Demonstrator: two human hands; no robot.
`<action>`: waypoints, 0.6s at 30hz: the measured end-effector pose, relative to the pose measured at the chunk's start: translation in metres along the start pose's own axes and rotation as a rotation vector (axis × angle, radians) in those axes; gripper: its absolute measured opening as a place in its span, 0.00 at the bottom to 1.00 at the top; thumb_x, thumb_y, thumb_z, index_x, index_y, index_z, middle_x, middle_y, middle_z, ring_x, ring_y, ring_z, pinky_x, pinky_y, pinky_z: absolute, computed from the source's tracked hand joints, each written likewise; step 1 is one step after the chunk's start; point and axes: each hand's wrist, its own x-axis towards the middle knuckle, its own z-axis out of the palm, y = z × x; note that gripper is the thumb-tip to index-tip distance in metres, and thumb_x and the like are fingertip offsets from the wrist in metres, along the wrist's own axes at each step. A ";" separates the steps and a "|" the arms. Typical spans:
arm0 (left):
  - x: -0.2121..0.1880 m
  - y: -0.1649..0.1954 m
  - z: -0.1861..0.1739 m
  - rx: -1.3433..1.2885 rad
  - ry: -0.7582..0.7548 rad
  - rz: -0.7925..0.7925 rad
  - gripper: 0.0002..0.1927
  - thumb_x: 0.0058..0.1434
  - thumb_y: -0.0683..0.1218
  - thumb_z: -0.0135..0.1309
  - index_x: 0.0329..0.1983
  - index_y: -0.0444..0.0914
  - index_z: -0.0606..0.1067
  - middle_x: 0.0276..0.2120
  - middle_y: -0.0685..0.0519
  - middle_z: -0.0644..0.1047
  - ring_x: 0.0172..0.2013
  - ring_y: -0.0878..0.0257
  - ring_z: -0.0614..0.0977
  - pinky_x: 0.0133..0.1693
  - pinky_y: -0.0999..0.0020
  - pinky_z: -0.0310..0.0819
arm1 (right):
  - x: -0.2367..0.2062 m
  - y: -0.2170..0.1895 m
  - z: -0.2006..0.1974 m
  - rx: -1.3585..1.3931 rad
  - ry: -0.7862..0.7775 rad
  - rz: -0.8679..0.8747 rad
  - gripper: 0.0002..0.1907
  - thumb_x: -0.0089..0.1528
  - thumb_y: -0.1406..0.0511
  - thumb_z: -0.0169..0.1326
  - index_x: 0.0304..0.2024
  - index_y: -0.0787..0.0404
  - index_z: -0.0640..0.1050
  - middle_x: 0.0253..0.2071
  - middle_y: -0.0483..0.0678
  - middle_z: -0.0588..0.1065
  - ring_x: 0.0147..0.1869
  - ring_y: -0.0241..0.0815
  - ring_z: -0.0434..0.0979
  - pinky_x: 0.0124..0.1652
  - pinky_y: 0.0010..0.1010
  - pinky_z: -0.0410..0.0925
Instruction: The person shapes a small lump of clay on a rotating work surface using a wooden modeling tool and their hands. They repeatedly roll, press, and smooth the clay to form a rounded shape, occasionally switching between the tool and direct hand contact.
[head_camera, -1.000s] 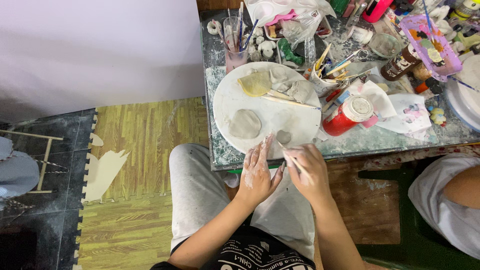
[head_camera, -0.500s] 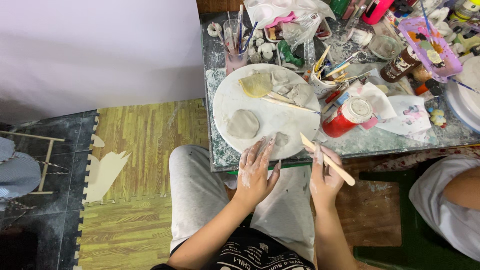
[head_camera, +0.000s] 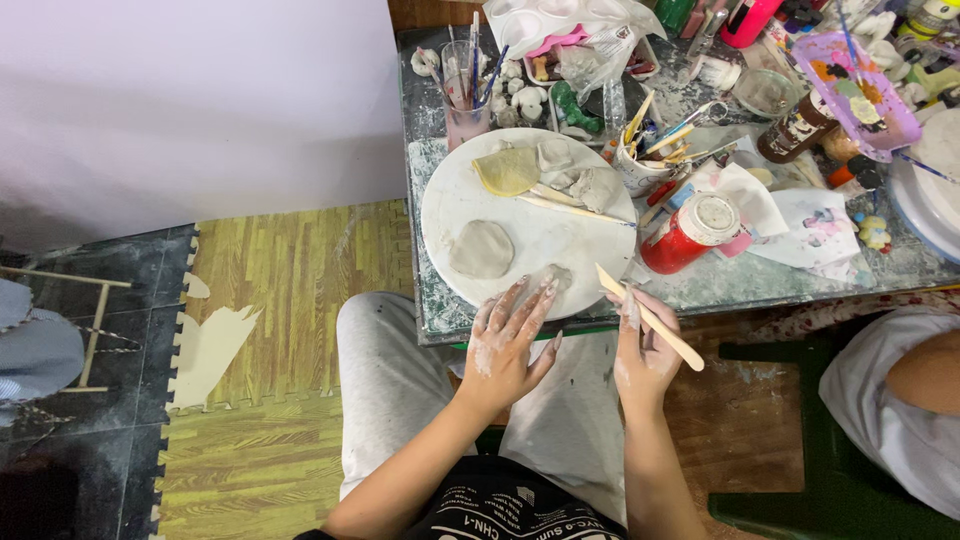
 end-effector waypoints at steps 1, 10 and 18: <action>0.000 -0.001 -0.001 -0.015 -0.006 0.010 0.36 0.63 0.52 0.59 0.72 0.40 0.64 0.67 0.50 0.71 0.69 0.48 0.66 0.65 0.47 0.57 | 0.000 0.001 -0.001 -0.017 0.004 0.018 0.12 0.71 0.75 0.47 0.57 0.72 0.69 0.52 0.59 0.76 0.57 0.43 0.78 0.58 0.30 0.70; 0.009 -0.002 -0.009 -0.206 0.038 -0.031 0.39 0.63 0.49 0.58 0.72 0.30 0.58 0.67 0.42 0.70 0.66 0.47 0.70 0.64 0.51 0.59 | -0.006 0.011 -0.003 -0.050 -0.035 -0.059 0.05 0.74 0.74 0.43 0.53 0.68 0.64 0.47 0.57 0.74 0.49 0.41 0.76 0.52 0.29 0.71; 0.024 0.004 -0.013 -0.148 0.030 -0.041 0.37 0.61 0.44 0.57 0.73 0.34 0.59 0.66 0.46 0.72 0.65 0.53 0.72 0.60 0.56 0.61 | 0.002 -0.002 0.015 -0.359 -0.278 -0.338 0.07 0.69 0.76 0.45 0.49 0.67 0.64 0.43 0.58 0.73 0.48 0.46 0.74 0.50 0.37 0.69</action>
